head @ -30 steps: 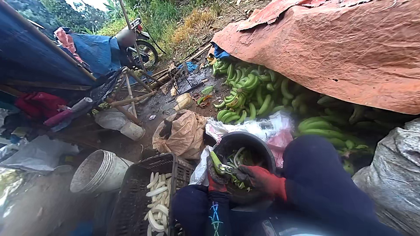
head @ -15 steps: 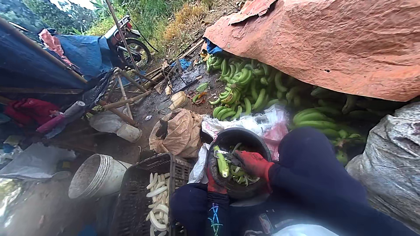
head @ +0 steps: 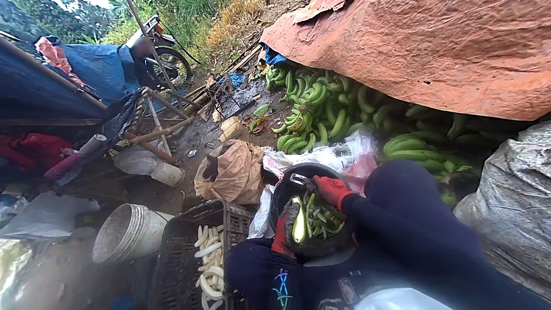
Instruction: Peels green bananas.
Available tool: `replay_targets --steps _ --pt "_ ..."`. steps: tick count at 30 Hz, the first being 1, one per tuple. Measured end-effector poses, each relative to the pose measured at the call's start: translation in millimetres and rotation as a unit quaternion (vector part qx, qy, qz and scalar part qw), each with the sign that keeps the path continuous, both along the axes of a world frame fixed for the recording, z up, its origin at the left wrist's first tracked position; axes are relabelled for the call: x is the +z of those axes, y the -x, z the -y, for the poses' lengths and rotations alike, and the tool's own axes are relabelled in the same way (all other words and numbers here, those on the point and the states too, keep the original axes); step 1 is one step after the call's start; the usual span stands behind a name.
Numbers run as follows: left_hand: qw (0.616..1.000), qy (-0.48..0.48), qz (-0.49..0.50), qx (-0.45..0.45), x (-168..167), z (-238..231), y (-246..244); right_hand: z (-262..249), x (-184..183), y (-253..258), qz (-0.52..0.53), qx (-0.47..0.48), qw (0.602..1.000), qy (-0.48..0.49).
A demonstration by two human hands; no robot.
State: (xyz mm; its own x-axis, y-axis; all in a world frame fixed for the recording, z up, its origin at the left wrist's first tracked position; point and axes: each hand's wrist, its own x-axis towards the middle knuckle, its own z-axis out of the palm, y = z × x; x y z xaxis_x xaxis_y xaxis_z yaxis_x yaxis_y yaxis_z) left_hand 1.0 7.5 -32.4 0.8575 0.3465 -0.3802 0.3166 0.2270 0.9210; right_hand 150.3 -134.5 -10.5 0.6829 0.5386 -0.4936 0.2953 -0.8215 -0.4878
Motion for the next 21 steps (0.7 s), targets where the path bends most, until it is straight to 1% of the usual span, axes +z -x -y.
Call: replay_targets --steps 3,5,7,9,11,14,16,17,21 --pt "0.987 -0.126 -0.067 0.070 -20 -15 -2 12 14 3 -0.017 0.018 1.000 -0.016" --pt "0.969 -0.200 -0.091 0.113 -26 -17 -8 22 18 26 -0.061 0.064 0.995 -0.051" --pt "0.954 -0.239 -0.104 0.151 -21 -14 -13 28 15 53 -0.097 0.105 0.986 -0.090" --pt "0.944 -0.254 -0.112 0.180 -18 -12 -11 33 16 76 -0.113 0.113 0.980 -0.114" --pt "0.946 -0.238 -0.081 0.205 -20 -12 -7 34 18 85 -0.109 0.118 0.981 -0.106" --pt "0.968 -0.129 0.017 0.213 -22 -11 -5 27 13 77 -0.100 0.124 0.983 -0.089" --pt "0.981 -0.051 0.064 0.178 -20 -10 -2 20 7 64 -0.082 0.126 0.985 -0.086" --pt "0.985 -0.030 0.079 0.151 -23 -13 1 16 6 57 -0.072 0.127 0.986 -0.084" --pt "0.994 -0.020 0.074 0.079 -23 -25 10 3 6 30 -0.026 0.133 0.988 -0.070"
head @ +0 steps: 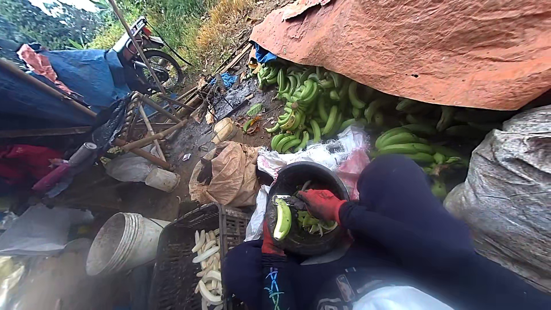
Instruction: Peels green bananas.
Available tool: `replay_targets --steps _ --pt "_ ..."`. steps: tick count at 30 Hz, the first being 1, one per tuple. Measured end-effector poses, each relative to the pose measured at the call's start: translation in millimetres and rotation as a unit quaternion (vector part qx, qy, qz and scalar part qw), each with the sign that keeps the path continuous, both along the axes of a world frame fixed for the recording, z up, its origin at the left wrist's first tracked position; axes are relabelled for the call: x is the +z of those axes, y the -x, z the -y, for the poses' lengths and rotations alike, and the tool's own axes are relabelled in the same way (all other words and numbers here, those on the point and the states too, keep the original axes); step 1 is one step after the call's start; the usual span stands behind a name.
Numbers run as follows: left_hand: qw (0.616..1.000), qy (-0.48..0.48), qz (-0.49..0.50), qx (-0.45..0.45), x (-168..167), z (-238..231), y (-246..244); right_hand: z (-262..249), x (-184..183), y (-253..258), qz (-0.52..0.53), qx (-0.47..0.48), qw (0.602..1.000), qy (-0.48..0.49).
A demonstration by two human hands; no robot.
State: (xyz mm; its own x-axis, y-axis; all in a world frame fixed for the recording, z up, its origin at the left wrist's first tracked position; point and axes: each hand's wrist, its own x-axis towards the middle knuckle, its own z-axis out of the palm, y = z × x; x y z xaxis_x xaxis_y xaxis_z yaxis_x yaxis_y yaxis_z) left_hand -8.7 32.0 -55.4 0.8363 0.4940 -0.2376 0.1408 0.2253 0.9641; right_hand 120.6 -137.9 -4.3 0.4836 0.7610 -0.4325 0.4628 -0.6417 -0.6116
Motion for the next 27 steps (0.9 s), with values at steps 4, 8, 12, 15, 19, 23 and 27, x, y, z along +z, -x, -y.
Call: replay_targets --steps 4,8,12,15,19,23,27 --pt "0.995 -0.029 -0.036 -0.089 14 7 -2 0 -2 -30 0.009 -0.071 0.997 0.008" --pt "0.967 -0.184 -0.166 -0.056 18 10 -8 13 11 -30 0.029 -0.130 0.991 0.026" --pt "0.972 -0.151 -0.165 0.072 2 8 -25 26 23 18 -0.014 -0.037 0.999 0.005" --pt "0.969 -0.122 -0.172 0.127 9 13 -31 29 21 48 -0.027 -0.002 1.000 -0.012" --pt "0.977 -0.101 -0.131 0.137 14 17 -31 24 20 44 -0.036 -0.002 0.999 0.002" --pt "0.995 0.052 0.025 0.077 5 13 -24 17 12 21 -0.020 0.011 1.000 -0.002" --pt "0.997 0.033 0.070 -0.026 -8 -5 -8 12 8 -7 0.001 0.037 0.999 -0.015"
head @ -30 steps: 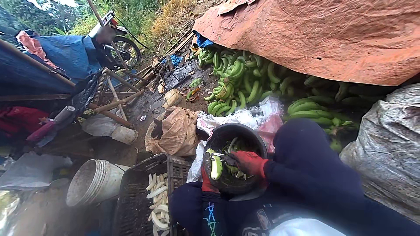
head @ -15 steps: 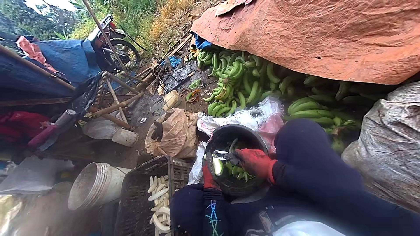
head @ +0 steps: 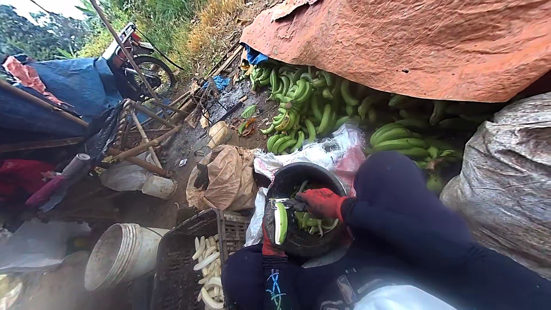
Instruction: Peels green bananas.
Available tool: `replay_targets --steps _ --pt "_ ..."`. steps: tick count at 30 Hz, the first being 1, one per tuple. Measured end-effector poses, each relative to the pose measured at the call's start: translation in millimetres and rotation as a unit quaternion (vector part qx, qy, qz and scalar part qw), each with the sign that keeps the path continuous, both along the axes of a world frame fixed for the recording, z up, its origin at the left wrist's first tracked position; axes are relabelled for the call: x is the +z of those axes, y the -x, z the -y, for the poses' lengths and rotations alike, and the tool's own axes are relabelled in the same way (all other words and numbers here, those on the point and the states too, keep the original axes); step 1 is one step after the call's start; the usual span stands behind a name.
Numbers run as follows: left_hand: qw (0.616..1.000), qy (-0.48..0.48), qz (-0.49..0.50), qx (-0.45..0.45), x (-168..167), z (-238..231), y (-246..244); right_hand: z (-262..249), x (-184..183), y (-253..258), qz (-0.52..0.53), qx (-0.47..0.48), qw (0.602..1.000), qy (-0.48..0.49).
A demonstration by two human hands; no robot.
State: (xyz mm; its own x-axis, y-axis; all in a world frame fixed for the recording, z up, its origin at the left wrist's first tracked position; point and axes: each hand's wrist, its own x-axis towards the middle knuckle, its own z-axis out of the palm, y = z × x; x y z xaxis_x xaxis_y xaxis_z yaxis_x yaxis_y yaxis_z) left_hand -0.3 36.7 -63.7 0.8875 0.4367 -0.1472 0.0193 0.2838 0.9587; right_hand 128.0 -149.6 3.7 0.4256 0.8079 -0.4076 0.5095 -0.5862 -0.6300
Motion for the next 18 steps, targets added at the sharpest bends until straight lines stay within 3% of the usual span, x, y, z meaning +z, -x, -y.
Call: replay_targets --steps 1,4,7,11,15,18 --pt "1.000 -0.006 0.012 -0.023 -8 -9 3 -1 0 -7 0.003 0.012 1.000 -0.008" --pt "0.998 0.012 -0.045 -0.032 12 -3 8 -8 2 -21 0.007 0.026 0.999 -0.019" --pt "0.995 -0.028 -0.068 -0.065 19 -4 11 -18 0 -35 0.005 0.019 1.000 -0.023" --pt "0.980 -0.063 -0.072 -0.175 32 -2 8 -19 -7 -47 0.035 -0.054 0.998 0.008" --pt "0.954 -0.203 -0.218 -0.041 32 4 -7 -7 5 -30 0.042 -0.103 0.994 0.008" --pt "0.980 -0.070 -0.171 0.073 18 1 -15 3 5 0 0.033 -0.051 0.998 -0.022"
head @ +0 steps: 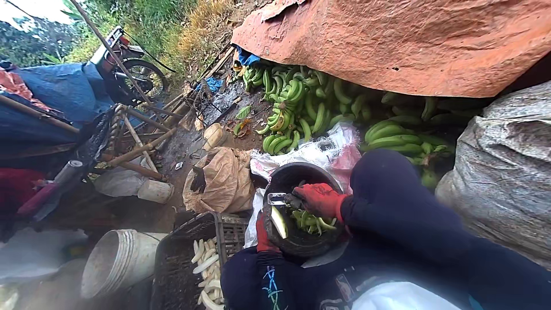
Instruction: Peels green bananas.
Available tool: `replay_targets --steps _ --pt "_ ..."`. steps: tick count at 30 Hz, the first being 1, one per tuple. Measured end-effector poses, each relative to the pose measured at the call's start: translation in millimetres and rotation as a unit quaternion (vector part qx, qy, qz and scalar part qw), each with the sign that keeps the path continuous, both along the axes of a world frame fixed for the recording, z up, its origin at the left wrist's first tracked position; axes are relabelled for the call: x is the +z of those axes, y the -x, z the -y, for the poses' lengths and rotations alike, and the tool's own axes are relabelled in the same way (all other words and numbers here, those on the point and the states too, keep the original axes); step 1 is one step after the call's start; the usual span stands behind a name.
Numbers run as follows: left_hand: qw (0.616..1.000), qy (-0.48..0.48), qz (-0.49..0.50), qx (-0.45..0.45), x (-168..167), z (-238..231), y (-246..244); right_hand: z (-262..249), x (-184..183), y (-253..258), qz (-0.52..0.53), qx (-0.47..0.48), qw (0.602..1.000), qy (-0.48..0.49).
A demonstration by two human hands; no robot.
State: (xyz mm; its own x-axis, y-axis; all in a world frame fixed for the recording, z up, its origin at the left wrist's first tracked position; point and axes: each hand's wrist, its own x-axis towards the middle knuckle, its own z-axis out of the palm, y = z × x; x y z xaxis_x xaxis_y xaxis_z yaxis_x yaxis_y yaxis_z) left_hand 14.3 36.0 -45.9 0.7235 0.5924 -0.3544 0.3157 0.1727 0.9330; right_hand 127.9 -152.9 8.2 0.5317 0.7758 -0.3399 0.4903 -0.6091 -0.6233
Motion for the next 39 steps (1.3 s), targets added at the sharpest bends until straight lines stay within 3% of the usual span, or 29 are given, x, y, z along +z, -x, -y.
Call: replay_targets --steps 3,6,11,14,17,20,24,29,32,35,37,39 --pt "0.976 0.174 0.119 0.049 1 0 -3 5 -11 28 0.009 0.069 0.997 -0.028" --pt "0.965 0.215 0.129 0.072 8 4 -2 7 -17 40 0.024 0.083 0.996 -0.022" --pt "0.941 0.284 0.184 0.019 5 7 -7 -5 -2 27 -0.003 0.048 0.998 0.030" --pt "0.958 0.228 0.176 0.004 8 12 -2 -14 5 12 -0.015 0.029 0.999 0.038" --pt "0.989 0.047 0.126 -0.055 6 12 7 -19 8 -10 -0.044 0.004 0.999 0.032" --pt "0.986 -0.063 0.078 -0.135 12 11 11 -20 -1 -32 -0.092 -0.017 0.995 0.016" --pt "0.985 0.078 0.120 -0.095 14 9 3 -10 -5 -28 -0.035 -0.061 0.997 0.016" --pt "0.923 0.334 0.192 0.007 -4 -5 -9 10 -27 15 0.036 0.116 0.989 -0.083" --pt "0.914 0.329 0.236 0.011 -17 -9 -8 11 -26 25 0.067 0.137 0.985 -0.075" --pt "0.929 0.311 0.199 0.010 0 -2 -14 2 -9 23 0.046 0.105 0.993 -0.021" --pt "0.923 0.300 0.238 -0.044 -10 -9 -11 -4 -1 21 0.027 0.078 0.997 -0.002" --pt "0.936 0.231 0.253 -0.081 -13 -15 -12 -13 5 20 0.015 0.052 0.998 0.012"
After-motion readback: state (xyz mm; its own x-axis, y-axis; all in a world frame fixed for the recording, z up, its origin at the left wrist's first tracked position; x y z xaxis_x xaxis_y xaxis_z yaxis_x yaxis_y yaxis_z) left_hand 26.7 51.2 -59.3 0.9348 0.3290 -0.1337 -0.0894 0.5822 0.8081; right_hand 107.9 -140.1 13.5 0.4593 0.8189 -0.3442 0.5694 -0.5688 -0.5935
